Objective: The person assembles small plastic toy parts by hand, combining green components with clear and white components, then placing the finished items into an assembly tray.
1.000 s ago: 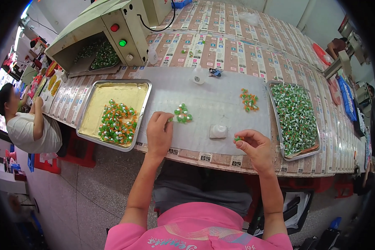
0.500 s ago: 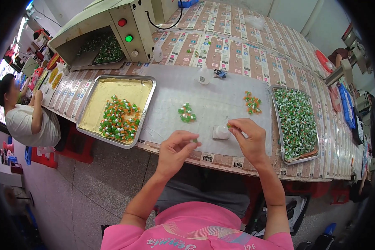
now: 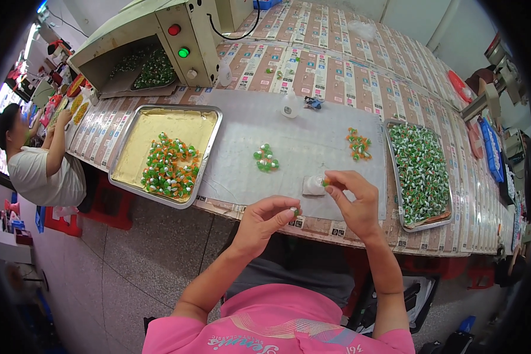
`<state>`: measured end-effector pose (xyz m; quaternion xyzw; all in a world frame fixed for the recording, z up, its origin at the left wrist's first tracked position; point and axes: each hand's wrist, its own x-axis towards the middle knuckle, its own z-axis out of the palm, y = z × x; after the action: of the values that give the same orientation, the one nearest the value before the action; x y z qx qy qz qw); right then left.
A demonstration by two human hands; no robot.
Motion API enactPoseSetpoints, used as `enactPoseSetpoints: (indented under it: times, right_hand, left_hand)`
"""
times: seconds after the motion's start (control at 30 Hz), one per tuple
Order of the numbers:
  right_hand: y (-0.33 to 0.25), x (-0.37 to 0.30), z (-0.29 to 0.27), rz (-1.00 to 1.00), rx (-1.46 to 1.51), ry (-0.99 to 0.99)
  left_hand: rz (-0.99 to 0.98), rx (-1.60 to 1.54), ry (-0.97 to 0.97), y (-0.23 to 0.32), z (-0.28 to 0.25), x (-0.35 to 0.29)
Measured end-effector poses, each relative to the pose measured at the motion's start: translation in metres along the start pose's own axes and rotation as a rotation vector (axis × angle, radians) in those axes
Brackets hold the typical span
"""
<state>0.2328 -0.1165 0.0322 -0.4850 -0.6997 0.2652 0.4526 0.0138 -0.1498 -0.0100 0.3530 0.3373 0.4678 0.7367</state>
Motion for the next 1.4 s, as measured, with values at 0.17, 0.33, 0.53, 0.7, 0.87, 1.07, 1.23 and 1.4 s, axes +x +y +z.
enactPoseSetpoints:
  times: [0.17, 0.33, 0.53, 0.7, 0.87, 1.07, 1.23, 1.4]
  right_hand:
    - [-0.004, -0.024, -0.002, 0.145, 0.248, -0.091]
    - [-0.012, -0.035, -0.005, 0.241, 0.371, -0.173]
    - [-0.011, -0.037, -0.008, 0.195, 0.322, -0.133]
    - [-0.01, -0.037, -0.009, 0.19, 0.319, -0.147]
    - [-0.007, -0.038, -0.009, 0.185, 0.321, -0.154]
    - [0.004, -0.046, -0.004, 0.173, 0.394, -0.137]
    - [0.009, -0.051, -0.001, 0.177, 0.451, -0.109]
    - [0.009, -0.053, -0.002, 0.202, 0.473, -0.11]
  left_hand:
    - [-0.019, -0.08, -0.029, -0.002, 0.013, 0.002]
    - [-0.003, -0.156, -0.055, -0.011, 0.019, 0.006]
    - [0.014, -0.126, -0.064, -0.012, 0.024, 0.007]
    - [-0.012, -0.116, -0.041, -0.014, 0.025, 0.008]
    - [0.04, -0.048, -0.037, -0.015, 0.025, 0.008]
    - [0.118, 0.06, -0.015, -0.015, 0.029, 0.006]
    - [0.177, 0.093, -0.014, -0.016, 0.03, 0.005]
    - [0.197, 0.145, -0.026, -0.015, 0.032, 0.003]
